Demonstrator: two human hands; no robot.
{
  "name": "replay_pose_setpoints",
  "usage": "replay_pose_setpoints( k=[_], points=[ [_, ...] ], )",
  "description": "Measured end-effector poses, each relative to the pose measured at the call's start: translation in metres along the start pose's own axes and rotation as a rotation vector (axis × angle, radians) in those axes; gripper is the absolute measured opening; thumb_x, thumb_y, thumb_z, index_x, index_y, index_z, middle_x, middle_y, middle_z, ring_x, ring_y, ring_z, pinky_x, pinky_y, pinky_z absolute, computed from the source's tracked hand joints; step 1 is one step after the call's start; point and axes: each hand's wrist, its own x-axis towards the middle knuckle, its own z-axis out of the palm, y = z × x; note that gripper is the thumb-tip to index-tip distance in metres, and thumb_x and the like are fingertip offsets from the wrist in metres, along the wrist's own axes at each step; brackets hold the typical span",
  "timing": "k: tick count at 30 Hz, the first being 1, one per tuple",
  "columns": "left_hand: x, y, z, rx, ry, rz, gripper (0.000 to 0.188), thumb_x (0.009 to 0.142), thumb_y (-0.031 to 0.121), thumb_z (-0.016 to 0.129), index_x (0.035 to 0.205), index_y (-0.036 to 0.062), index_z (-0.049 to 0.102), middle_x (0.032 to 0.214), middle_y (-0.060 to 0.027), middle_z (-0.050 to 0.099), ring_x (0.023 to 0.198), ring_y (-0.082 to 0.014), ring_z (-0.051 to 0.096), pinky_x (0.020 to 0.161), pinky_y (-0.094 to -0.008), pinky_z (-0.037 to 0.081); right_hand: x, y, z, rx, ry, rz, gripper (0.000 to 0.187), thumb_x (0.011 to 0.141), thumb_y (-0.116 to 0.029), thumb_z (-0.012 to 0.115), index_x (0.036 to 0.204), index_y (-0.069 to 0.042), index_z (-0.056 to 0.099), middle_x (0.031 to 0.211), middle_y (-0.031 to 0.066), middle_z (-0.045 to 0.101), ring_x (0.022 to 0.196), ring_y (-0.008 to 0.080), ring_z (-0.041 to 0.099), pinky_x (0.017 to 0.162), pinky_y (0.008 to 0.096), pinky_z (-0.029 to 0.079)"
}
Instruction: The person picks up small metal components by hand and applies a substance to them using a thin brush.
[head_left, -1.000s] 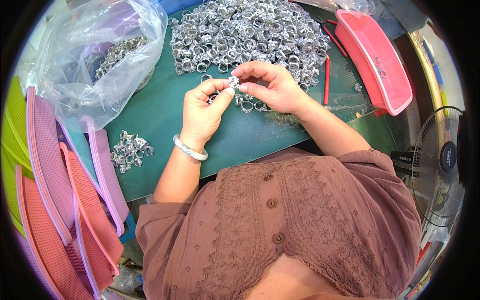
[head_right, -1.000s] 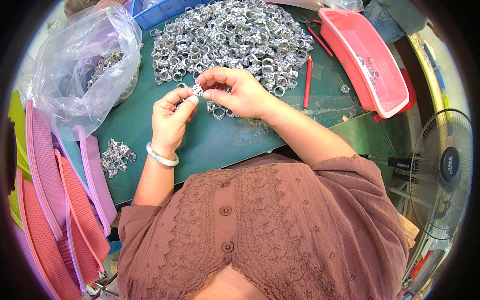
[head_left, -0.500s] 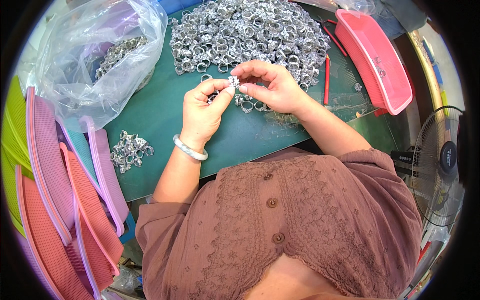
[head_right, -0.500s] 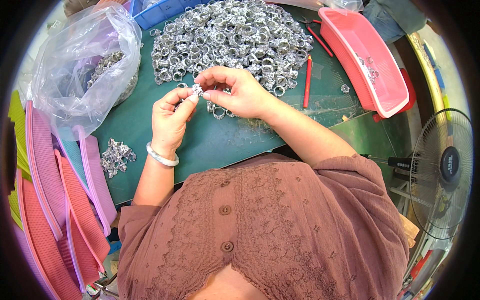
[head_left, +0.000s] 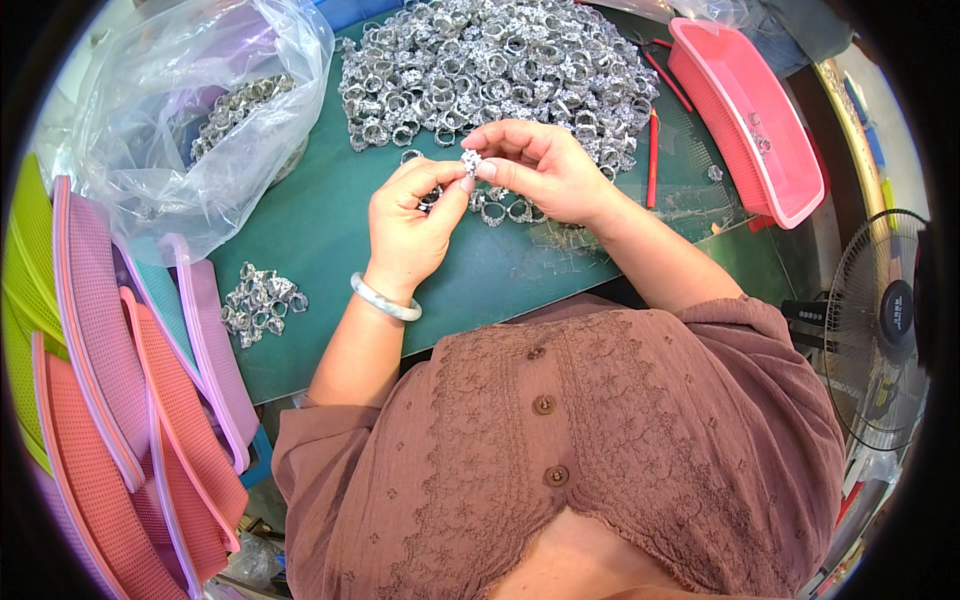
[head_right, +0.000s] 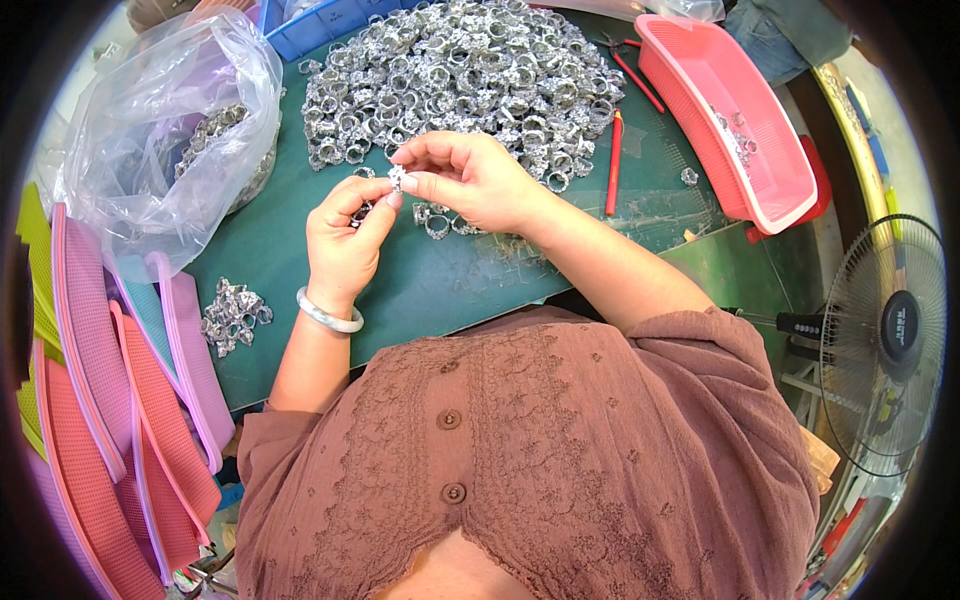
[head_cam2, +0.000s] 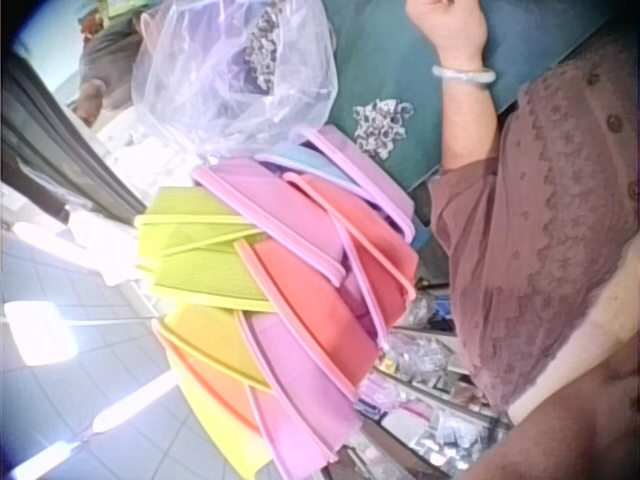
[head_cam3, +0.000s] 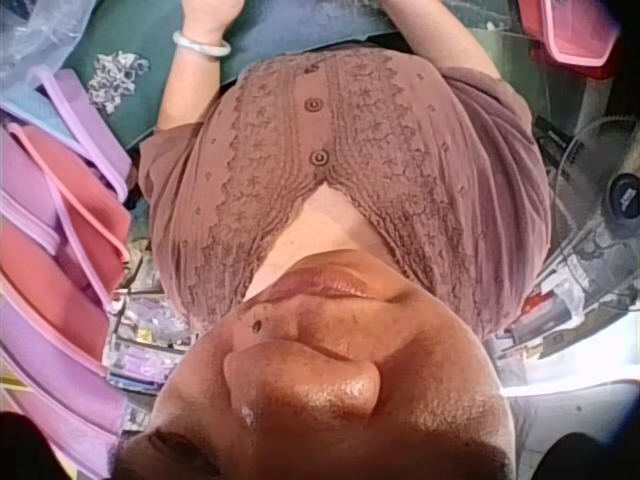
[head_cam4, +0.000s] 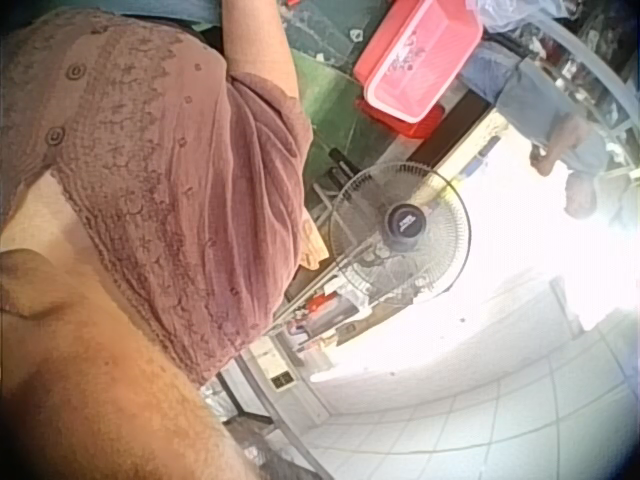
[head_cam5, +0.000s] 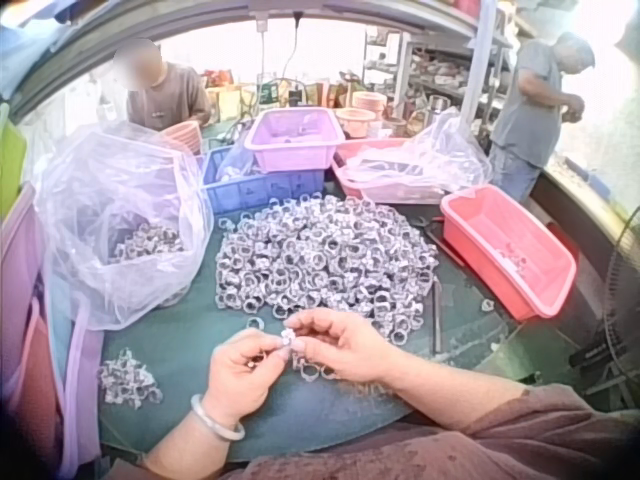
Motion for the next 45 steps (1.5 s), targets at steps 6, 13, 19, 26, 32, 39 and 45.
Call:
replay_pose_setpoints(
  k=[6,13,19,26,32,39,45],
  points=[
    [0.0,-0.004,0.003,-0.183,0.054,-0.076,0.013,0.078,-0.002,0.059,0.091,0.0001,0.058,0.078,0.0031,0.053,0.066,-0.0036,0.046,0.059,-0.0163,0.037,0.001,0.002,0.003,0.038,0.026,-0.099,0.029,0.08,-0.002,0.058,0.108,0.001,0.05,0.098,0.0068,0.058,0.089,0.0104,0.055,0.079,0.0246,0.045],
    [0.0,0.0,-0.001,-0.28,-0.002,-0.266,0.013,0.078,0.002,0.058,0.091,0.0013,0.056,0.079,0.0022,0.053,0.064,-0.0021,0.044,0.056,-0.016,0.036,-0.001,-0.001,0.003,-0.089,0.037,-0.16,0.035,0.077,0.002,0.059,0.11,0.001,0.048,0.099,0.0084,0.058,0.087,0.0104,0.054,0.079,0.0252,0.045],
    [0.0,-0.002,-0.001,-0.243,-0.02,-0.253,0.013,0.081,0.006,0.057,0.093,0.0025,0.055,0.077,0.0039,0.051,0.057,0.0004,0.041,0.049,-0.0137,0.031,-0.001,-0.001,0.004,-0.125,0.06,-0.216,0.04,0.074,0.007,0.058,0.112,0.0,0.048,0.1,0.0074,0.058,0.085,0.0107,0.054,0.077,0.025,0.045],
    [-0.001,0.002,-0.001,-0.324,-0.041,-0.341,0.011,0.078,0.006,0.061,0.086,0.0,0.057,0.079,0.0007,0.055,0.072,-0.0053,0.047,0.064,-0.0198,0.04,-0.001,0.001,0.006,-0.259,0.097,-0.391,0.047,0.069,0.009,0.058,0.113,-0.006,0.052,0.096,0.0044,0.06,0.079,0.0105,0.055,0.066,0.023,0.045],
    [-0.001,-0.007,0.001,-0.272,-0.061,-0.154,0.009,0.081,0.008,0.059,0.088,0.0033,0.056,0.075,0.004,0.052,0.06,-0.0015,0.043,0.05,-0.0152,0.033,-0.002,0.0,0.005,-0.356,0.084,-0.445,0.046,0.069,0.009,0.057,0.112,-0.007,0.054,0.096,0.0039,0.061,0.079,0.0106,0.055,0.064,0.0229,0.045],
    [-0.001,0.001,-0.002,-0.273,0.004,-0.252,0.016,0.078,0.002,0.059,0.094,0.0023,0.056,0.076,0.0031,0.053,0.064,-0.0015,0.044,0.055,-0.0147,0.034,0.0,-0.002,0.01,0.192,0.13,-0.151,0.026,0.079,-0.003,0.06,0.104,-0.002,0.056,0.089,0.0037,0.061,0.076,0.0093,0.056,0.065,0.0226,0.046],
    [0.0,-0.003,0.0,-0.257,-0.003,-0.116,0.015,0.076,-0.001,0.06,0.091,0.0018,0.06,0.077,-0.0007,0.057,0.069,-0.0066,0.049,0.063,-0.0197,0.04,-0.001,-0.005,0.007,0.294,0.086,0.109,0.023,0.082,-0.013,0.059,0.1,0.0,0.056,0.082,0.0053,0.061,0.068,0.0096,0.057,0.061,0.0212,0.047]
  ],
)
